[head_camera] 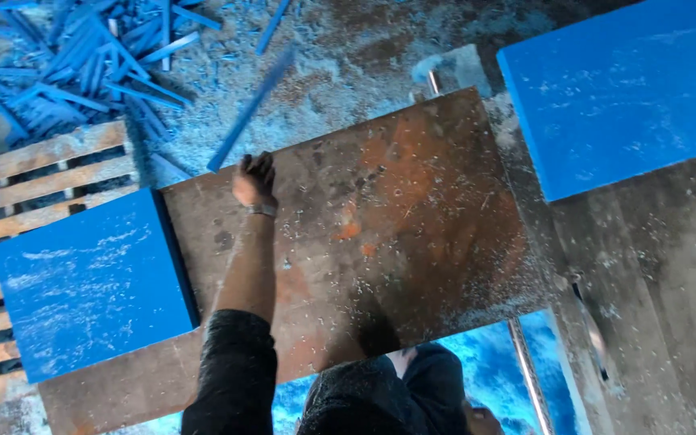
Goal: Cutting blue plastic or foam panels using a table saw and stacking them on a pallet.
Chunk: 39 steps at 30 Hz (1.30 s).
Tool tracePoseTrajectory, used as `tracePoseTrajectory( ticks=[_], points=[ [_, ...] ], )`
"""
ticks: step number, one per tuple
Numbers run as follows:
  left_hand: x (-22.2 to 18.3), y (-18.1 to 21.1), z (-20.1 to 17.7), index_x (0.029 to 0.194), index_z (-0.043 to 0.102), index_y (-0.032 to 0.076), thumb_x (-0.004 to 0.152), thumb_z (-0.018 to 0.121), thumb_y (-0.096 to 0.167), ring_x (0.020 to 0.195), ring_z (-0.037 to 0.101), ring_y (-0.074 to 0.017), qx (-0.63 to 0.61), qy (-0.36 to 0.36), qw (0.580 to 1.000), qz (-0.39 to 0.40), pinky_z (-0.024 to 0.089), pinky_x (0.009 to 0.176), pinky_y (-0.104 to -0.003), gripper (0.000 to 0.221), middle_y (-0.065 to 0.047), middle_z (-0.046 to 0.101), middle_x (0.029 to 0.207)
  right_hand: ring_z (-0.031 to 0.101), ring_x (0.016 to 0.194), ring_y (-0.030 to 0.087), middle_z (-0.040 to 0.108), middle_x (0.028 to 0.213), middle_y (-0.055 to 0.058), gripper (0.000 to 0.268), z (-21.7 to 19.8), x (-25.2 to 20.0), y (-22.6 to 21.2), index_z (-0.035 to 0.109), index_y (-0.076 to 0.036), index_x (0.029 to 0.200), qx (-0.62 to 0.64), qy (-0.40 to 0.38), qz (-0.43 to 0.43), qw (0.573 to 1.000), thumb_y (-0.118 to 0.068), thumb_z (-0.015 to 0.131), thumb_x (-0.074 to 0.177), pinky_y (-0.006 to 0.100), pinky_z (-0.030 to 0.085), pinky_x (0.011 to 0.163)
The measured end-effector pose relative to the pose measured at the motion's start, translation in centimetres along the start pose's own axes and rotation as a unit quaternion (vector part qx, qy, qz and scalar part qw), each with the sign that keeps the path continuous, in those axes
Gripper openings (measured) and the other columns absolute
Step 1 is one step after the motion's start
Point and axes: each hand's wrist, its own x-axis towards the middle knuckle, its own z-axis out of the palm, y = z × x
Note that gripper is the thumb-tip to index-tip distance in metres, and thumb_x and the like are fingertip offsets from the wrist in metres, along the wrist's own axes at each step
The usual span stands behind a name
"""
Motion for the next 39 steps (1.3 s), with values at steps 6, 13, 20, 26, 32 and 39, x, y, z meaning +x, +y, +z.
tracePoseTrajectory(
  ticks=[6, 13, 20, 26, 32, 39],
  points=[
    [-5.3, -4.6, 0.3, 0.117, 0.07, 0.003, 0.1, 0.053, 0.035, 0.08, 0.074, -0.0196, 0.222, -0.083, 0.966, -0.1, 0.051, 0.064, -0.028, 0.04, -0.012, 0.08, 0.102, 0.076, 0.099, 0.033, 0.079, 0.099, 0.014, 0.044, -7.6, 1.2, -23.8, 0.076, -0.007, 0.103, 0.005, -0.012, -0.138, 0.99, -0.048, 0.073, 0.087, 0.043, 0.059, 0.085],
    [-12.7, -24.2, 14.9, 0.111, 0.07, 0.008, 0.101, 0.06, 0.028, 0.073, 0.071, -0.0152, 0.264, -0.257, 0.906, -0.21, 0.054, 0.062, -0.029, 0.024, -0.008, 0.075, 0.09, 0.041, 0.139, 0.042, 0.042, 0.151, 0.016, 0.061, -14.5, 5.3, -41.3, 0.054, -0.008, 0.139, -0.108, 0.106, -0.406, 0.901, -0.043, 0.068, 0.091, 0.054, 0.041, 0.113],
    [-9.7, -35.8, 33.7, 0.118, 0.075, 0.011, 0.092, 0.068, 0.054, 0.1, 0.075, -0.0279, 0.54, -0.178, 0.816, 0.105, 0.056, 0.087, -0.042, 0.051, -0.011, 0.079, 0.108, 0.033, 0.146, 0.046, 0.031, 0.16, 0.026, 0.076, -16.1, 13.0, -44.8, 0.034, -0.005, 0.158, -0.092, 0.186, -0.511, 0.834, -0.05, 0.052, 0.1, 0.059, 0.029, 0.12],
    [0.8, -42.0, 42.4, 0.13, 0.064, 0.003, 0.086, 0.066, 0.066, 0.108, 0.068, -0.0422, 0.603, -0.125, 0.76, 0.207, 0.052, 0.092, -0.052, 0.076, -0.023, 0.071, 0.12, 0.03, 0.146, 0.044, 0.027, 0.162, 0.023, 0.079, -15.2, 14.1, -44.3, 0.029, -0.01, 0.159, -0.148, 0.191, -0.503, 0.83, -0.064, 0.036, 0.101, 0.058, 0.023, 0.122],
    [6.6, -46.0, 46.2, 0.109, 0.078, -0.004, 0.091, 0.061, 0.078, 0.112, 0.067, -0.0431, 0.672, -0.207, 0.711, 0.0, 0.051, 0.097, -0.051, 0.086, -0.03, 0.072, 0.109, 0.026, 0.147, 0.043, 0.022, 0.163, 0.024, 0.081, -15.1, 14.4, -44.1, 0.023, -0.008, 0.16, -0.156, 0.176, -0.492, 0.838, -0.063, 0.037, 0.101, 0.058, 0.019, 0.122],
    [-8.6, -30.8, 48.8, 0.098, 0.075, -0.005, 0.081, 0.088, 0.045, 0.078, 0.077, -0.0283, 0.464, -0.132, 0.874, -0.061, 0.062, 0.065, -0.041, 0.054, -0.016, 0.079, 0.091, 0.026, 0.147, 0.045, 0.022, 0.161, 0.027, 0.084, -15.7, 14.5, -44.4, 0.024, -0.005, 0.159, -0.152, 0.152, -0.503, 0.837, -0.06, 0.045, 0.1, 0.059, 0.017, 0.121]
  ],
)
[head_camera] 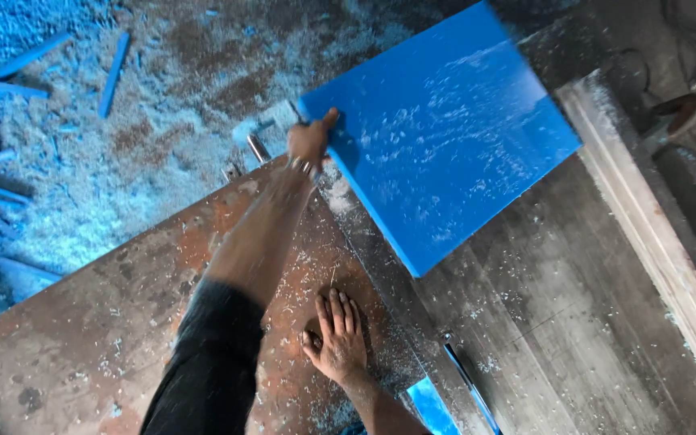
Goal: Cutting blue plastic or foam panels using a table saw and stacking them on a pallet.
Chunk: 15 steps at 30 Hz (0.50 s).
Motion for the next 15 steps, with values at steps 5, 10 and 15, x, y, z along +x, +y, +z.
tracePoseTrajectory(
  ticks=[5, 10, 15],
  points=[
    [-11.2, -3.0, -8.8, 0.105, 0.072, 0.001, 0.08, 0.083, 0.031, 0.06, 0.071, -0.0224, -0.098, -0.054, 0.994, 0.017, 0.056, 0.047, -0.036, 0.04, -0.011, 0.078, 0.086, 0.03, 0.146, 0.047, 0.028, 0.16, 0.029, 0.081, -2.9, -2.0, -1.9, 0.026, 0.0, 0.157, 0.014, 0.016, -0.019, 1.0, -0.049, 0.054, 0.1, 0.06, 0.022, 0.122],
    [-22.8, -10.1, -20.8, 0.115, 0.066, 0.007, 0.079, 0.082, 0.025, 0.07, 0.071, -0.0131, -0.221, 0.023, 0.975, 0.021, 0.058, 0.053, -0.033, 0.043, -0.003, 0.076, 0.093, 0.04, 0.141, 0.048, 0.044, 0.153, 0.023, 0.057, -0.1, -14.7, -5.3, 0.049, -0.004, 0.14, 0.126, -0.025, -0.212, 0.969, -0.039, 0.065, 0.098, 0.06, 0.031, 0.12],
    [-28.5, -22.0, -37.8, 0.109, 0.067, 0.0, 0.081, 0.086, 0.026, 0.066, 0.066, -0.0153, -0.254, 0.122, 0.959, -0.028, 0.061, 0.056, -0.034, 0.043, -0.005, 0.068, 0.083, 0.054, 0.126, 0.04, 0.058, 0.138, 0.02, 0.052, 8.3, -28.5, -5.5, 0.068, -0.007, 0.127, 0.146, -0.246, -0.059, 0.956, -0.043, 0.076, 0.089, 0.05, 0.046, 0.105]
  ],
)
